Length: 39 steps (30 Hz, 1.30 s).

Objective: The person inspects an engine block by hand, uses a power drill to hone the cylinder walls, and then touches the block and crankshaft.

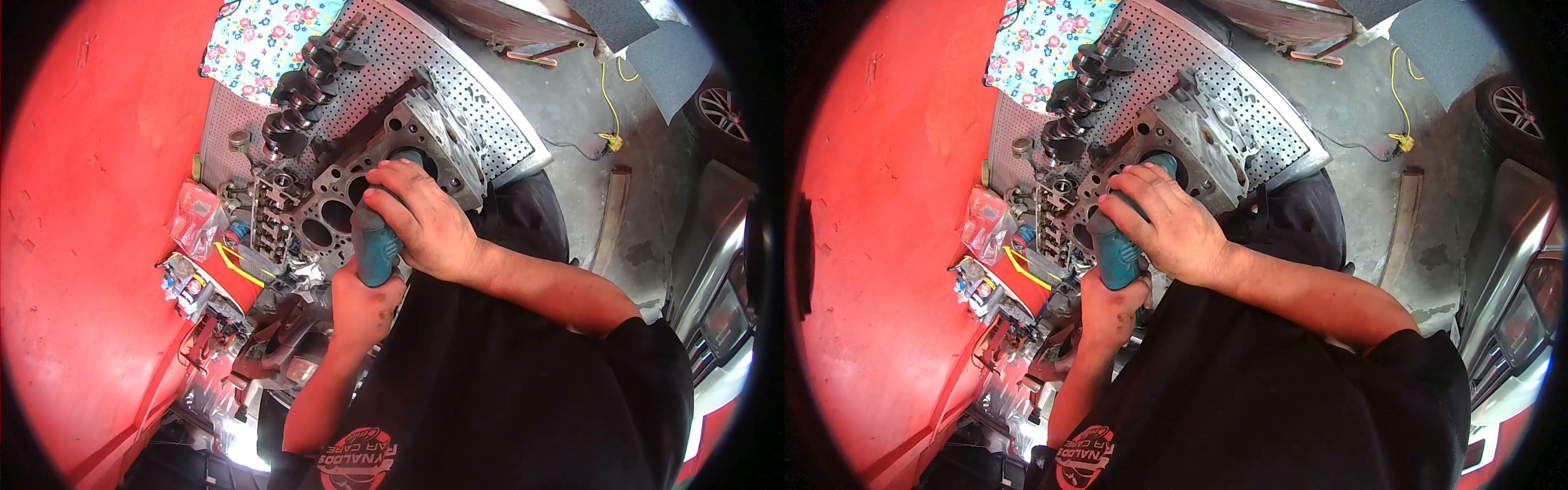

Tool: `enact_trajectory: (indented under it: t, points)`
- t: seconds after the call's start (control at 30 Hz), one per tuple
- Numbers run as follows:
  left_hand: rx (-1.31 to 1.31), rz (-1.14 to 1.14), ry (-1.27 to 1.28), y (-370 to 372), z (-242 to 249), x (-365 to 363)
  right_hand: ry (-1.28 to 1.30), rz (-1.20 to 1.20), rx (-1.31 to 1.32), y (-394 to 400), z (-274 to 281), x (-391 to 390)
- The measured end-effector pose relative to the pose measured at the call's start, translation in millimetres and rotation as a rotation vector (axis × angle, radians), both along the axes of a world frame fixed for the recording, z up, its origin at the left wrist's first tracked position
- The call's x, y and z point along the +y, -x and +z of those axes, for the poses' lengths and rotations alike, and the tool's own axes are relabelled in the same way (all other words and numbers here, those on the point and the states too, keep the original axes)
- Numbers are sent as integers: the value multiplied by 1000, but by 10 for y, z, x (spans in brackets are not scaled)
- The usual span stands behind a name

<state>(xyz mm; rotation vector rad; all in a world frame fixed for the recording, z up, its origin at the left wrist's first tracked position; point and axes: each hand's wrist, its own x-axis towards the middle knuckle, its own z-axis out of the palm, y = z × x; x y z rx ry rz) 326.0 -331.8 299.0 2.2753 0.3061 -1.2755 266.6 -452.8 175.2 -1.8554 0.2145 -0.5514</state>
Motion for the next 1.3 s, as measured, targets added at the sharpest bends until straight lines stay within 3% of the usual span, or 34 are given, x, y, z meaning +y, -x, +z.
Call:
enact_trajectory:
  t: [0.93,1.3]
  points:
    - [10,-108,-31,-139,-72,-192,-75,-50,31,-28,-70,-50]
    - [56,2,-4,-85,-30,-126,-23,-38,45,5,8,-28]
